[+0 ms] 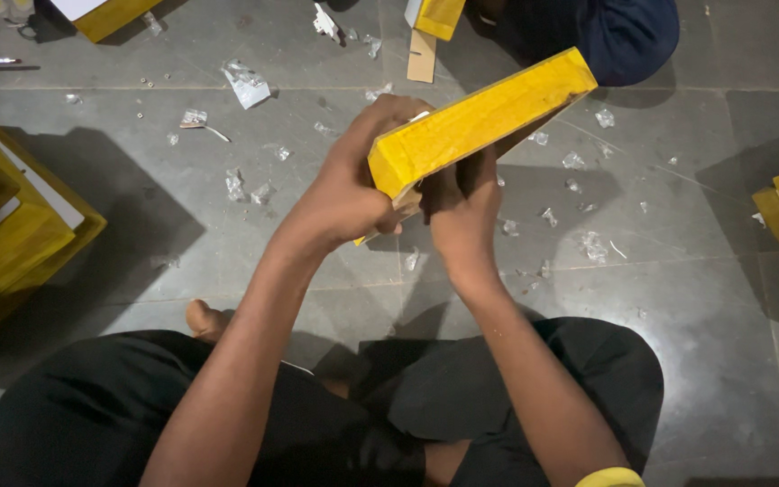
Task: The person sits on the floor and assembles a yellow wooden electrical box by inserting white plastic components into slots and securing them with screws. They use a screwdriver to tighten the screws and place the finished box on a stack.
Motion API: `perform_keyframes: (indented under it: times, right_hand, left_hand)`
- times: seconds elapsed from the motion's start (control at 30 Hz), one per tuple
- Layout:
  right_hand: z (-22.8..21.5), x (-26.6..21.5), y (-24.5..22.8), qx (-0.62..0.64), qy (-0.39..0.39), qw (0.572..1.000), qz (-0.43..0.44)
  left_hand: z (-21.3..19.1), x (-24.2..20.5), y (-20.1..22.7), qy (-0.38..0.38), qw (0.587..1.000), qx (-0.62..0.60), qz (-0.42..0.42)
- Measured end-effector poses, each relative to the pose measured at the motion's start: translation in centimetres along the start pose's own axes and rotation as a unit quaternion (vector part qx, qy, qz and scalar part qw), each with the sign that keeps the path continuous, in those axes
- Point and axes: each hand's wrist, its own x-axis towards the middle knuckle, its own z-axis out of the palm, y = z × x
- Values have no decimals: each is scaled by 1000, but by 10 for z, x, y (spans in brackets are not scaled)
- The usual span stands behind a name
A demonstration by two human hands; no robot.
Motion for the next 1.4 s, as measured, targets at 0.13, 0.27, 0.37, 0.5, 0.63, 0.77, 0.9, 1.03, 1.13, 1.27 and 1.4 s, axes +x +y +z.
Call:
perform_keyframes:
  times: [0.13, 0.27, 0.37, 0.5, 0.63, 0.77, 0.9, 1.03, 1.13, 1.27, 1.4]
  right_hand:
    - [1, -1, 9, -95, -28, 992, -82]
    - [-3, -1, 8, -107, -46, 988, -97]
    - [-5, -3, 3, -96, -24, 983, -156]
    - [-9, -2, -4, -271, -9, 954, -127]
    - [-8, -1, -9, -280, 28, 924, -260]
    - [-11, 0, -10, -352, 12, 907, -232]
    - [-9, 1, -7, -315, 9, 925, -214]
    - [-12, 1, -6, -288, -12, 944, -160]
    - [-11, 0, -5, -177, -20, 965, -193]
    - [-10, 1, -8, -265, -8, 945, -190]
    - [-10, -2, -4, -297, -12, 934, -197]
  left_hand:
    - [-2, 1, 2, 3, 1000, 11, -29]
    - [-5, 2, 0, -10, 999, -9, 46]
    - [-7, 1, -2, -9, 1000, 6, -5]
    - [-6, 1, -3, -19, 999, -30, 34]
    - [-7, -1, -3, -15, 997, -64, -25]
    - [-6, 2, 0, -2, 992, -35, 125]
    - [-6, 0, 1, 1, 999, -39, -33]
    - [-3, 2, 0, -2, 999, -34, 6]
    - [-7, 1, -4, -8, 999, -33, 24]
    - [-8, 3, -7, -11, 998, -60, 0]
    - [-8, 0, -13, -3, 998, -44, 37]
